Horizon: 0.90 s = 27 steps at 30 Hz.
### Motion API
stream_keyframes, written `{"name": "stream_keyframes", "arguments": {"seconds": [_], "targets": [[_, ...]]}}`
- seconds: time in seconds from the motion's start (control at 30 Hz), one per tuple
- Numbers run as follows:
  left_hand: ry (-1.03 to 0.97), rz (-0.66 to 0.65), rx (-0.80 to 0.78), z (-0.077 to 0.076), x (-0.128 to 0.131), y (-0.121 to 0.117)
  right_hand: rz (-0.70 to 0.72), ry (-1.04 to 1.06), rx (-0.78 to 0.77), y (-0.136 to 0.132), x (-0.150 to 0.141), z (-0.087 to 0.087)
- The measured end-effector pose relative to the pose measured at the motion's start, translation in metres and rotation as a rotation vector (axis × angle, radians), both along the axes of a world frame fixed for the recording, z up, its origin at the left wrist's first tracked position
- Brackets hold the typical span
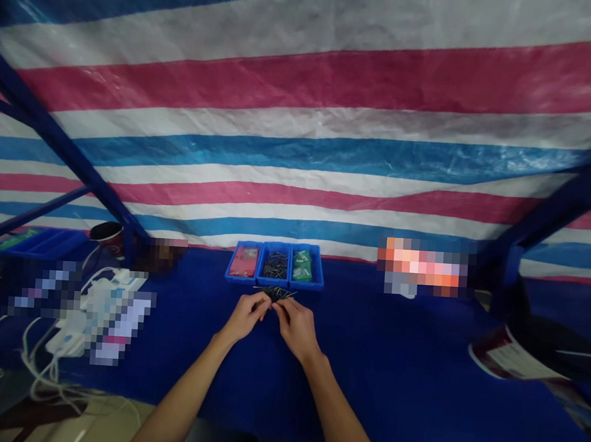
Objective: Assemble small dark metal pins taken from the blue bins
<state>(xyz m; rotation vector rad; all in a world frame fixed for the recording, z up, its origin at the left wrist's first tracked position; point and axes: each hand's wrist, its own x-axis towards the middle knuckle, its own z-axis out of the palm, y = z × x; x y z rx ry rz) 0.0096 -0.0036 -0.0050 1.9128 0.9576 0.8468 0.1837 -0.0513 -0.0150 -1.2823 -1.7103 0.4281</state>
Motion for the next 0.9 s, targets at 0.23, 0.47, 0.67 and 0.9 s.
{"name": "stream_keyframes", "arguments": {"seconds": [0.23, 0.47, 0.67, 0.9], "targets": [[-0.017, 0.008, -0.002, 0.0012, -0.0002, 0.0006, 0.030, 0.039, 0.018, 0.0005, 0.0005, 0.0030], [-0.006, 0.007, 0.013, 0.0017, -0.0001, 0.0001, -0.006, 0.016, 0.003, -0.0006, 0.0007, 0.0037], [-0.029, 0.012, 0.016, 0.0004, 0.0009, 0.0004, 0.004, 0.027, 0.018, -0.0001, -0.0001, 0.0018], [-0.018, 0.009, 0.055, 0.0030, 0.0012, -0.0001, 0.009, 0.012, 0.024, -0.0005, -0.0001, 0.0042]]}}
